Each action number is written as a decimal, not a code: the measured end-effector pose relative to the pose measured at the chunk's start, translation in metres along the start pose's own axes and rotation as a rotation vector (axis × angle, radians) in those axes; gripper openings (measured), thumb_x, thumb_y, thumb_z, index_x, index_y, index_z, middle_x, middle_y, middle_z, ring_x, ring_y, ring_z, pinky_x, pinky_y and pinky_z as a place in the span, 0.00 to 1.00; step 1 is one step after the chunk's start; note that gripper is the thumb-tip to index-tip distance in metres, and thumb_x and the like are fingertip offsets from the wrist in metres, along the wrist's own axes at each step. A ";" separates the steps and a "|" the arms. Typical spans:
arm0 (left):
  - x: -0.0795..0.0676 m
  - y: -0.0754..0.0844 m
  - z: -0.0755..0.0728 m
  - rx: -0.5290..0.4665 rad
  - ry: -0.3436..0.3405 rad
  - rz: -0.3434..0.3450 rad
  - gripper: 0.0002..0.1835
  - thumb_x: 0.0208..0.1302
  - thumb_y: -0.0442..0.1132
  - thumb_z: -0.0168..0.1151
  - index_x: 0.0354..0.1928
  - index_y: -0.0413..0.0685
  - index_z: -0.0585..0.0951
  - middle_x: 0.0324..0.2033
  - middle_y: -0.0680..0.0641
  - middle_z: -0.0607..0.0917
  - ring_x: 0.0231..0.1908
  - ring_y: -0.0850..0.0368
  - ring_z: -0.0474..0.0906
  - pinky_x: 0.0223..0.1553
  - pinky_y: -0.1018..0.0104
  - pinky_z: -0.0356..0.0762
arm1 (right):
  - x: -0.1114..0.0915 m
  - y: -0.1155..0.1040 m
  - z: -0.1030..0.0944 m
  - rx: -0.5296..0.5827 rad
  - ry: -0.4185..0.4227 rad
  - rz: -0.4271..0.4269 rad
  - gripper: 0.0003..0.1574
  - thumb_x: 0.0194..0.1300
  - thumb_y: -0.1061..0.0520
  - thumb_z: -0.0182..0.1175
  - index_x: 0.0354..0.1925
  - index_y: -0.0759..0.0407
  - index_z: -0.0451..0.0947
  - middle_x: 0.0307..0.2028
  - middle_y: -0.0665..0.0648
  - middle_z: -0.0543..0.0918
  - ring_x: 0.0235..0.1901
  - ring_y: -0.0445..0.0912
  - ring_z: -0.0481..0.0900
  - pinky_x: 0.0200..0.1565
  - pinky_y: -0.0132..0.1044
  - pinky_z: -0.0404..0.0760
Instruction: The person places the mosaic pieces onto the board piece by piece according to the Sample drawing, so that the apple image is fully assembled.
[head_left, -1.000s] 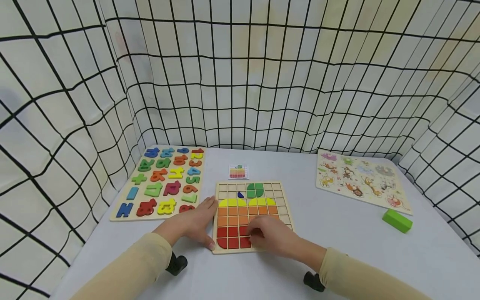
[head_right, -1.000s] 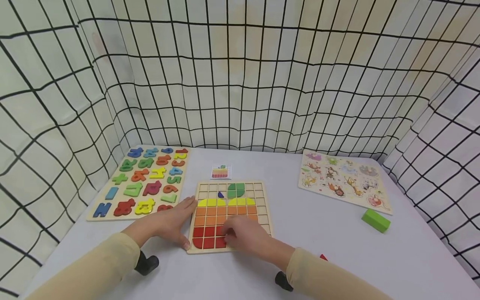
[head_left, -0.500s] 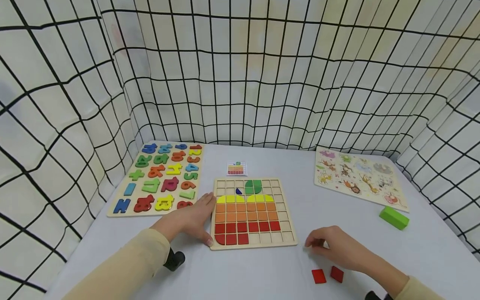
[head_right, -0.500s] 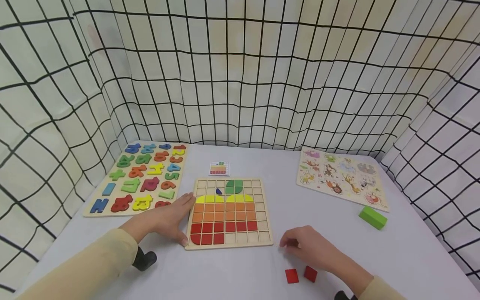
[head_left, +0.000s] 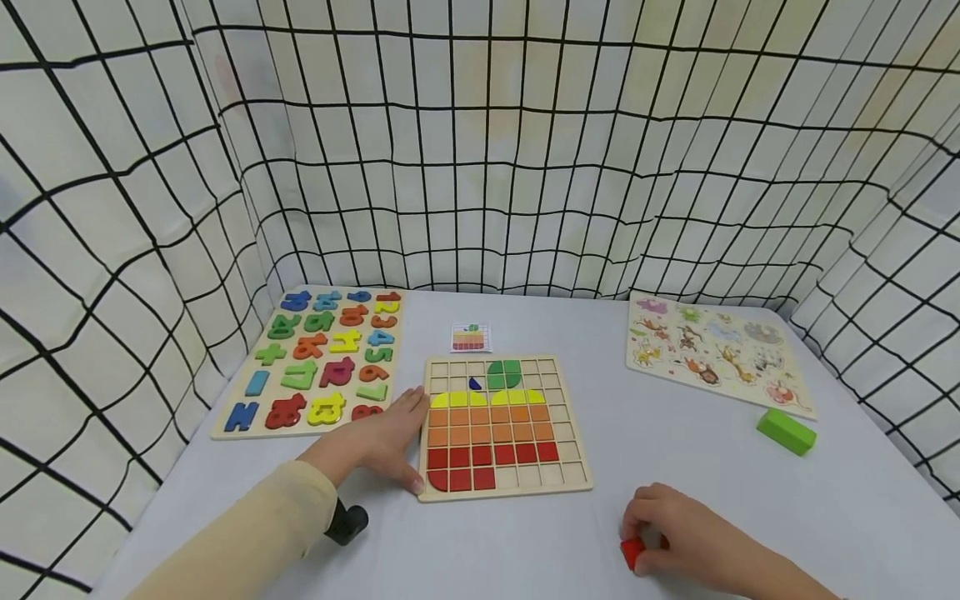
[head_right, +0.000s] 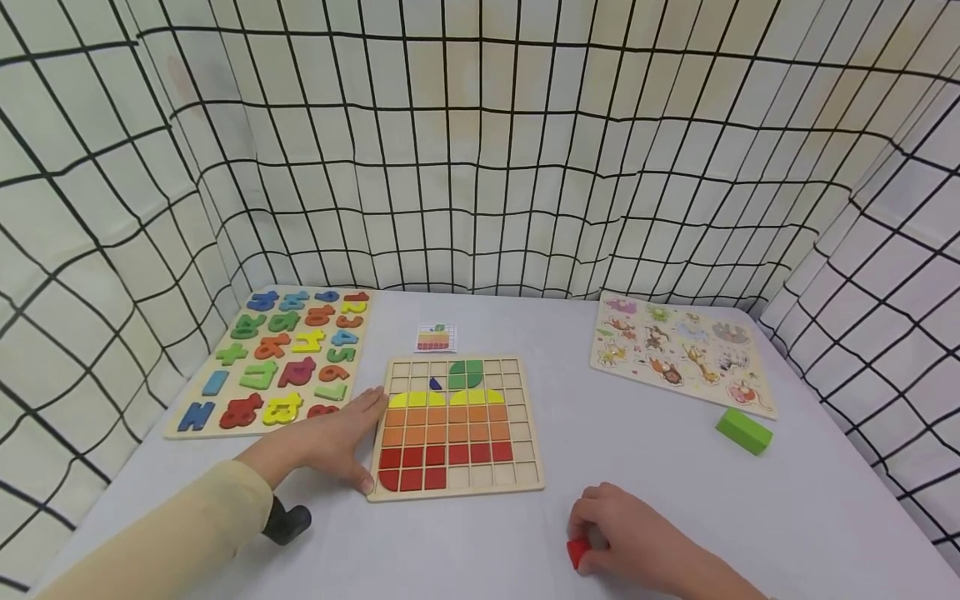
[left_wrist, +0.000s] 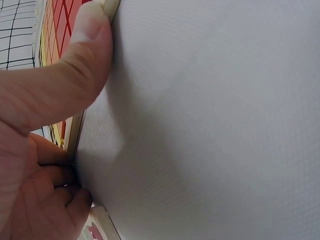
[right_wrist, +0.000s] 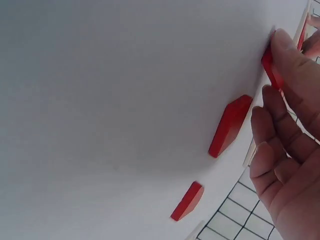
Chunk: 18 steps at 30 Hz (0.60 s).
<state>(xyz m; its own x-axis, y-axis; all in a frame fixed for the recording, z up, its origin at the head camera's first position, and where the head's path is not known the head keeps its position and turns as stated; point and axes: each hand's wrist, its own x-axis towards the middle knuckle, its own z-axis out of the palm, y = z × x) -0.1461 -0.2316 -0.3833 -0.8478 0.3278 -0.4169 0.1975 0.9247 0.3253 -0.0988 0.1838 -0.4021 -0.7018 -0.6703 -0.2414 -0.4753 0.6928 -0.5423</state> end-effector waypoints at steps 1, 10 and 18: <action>0.000 0.000 0.000 -0.001 0.000 0.001 0.67 0.48 0.54 0.82 0.80 0.33 0.49 0.81 0.33 0.47 0.81 0.36 0.40 0.79 0.40 0.52 | 0.002 -0.003 0.000 0.002 -0.002 -0.008 0.15 0.57 0.53 0.77 0.34 0.37 0.79 0.32 0.34 0.75 0.34 0.30 0.69 0.34 0.27 0.76; -0.002 0.000 -0.001 -0.008 0.002 0.001 0.67 0.48 0.54 0.82 0.80 0.34 0.49 0.81 0.34 0.46 0.81 0.37 0.40 0.79 0.41 0.52 | 0.037 -0.032 -0.002 0.082 0.097 -0.158 0.14 0.62 0.61 0.72 0.33 0.42 0.78 0.33 0.35 0.80 0.34 0.28 0.76 0.37 0.26 0.81; -0.005 0.002 -0.001 -0.022 -0.003 -0.011 0.66 0.50 0.52 0.82 0.80 0.33 0.49 0.81 0.34 0.47 0.81 0.37 0.40 0.79 0.42 0.52 | 0.089 -0.065 -0.004 0.078 0.141 -0.116 0.10 0.64 0.62 0.70 0.35 0.48 0.80 0.34 0.42 0.81 0.35 0.34 0.77 0.39 0.26 0.81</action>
<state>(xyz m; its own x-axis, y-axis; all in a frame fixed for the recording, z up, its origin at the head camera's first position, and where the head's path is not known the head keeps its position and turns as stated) -0.1422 -0.2316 -0.3801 -0.8484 0.3182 -0.4230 0.1774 0.9239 0.3391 -0.1323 0.0803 -0.3848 -0.7149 -0.6965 -0.0618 -0.5182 0.5870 -0.6220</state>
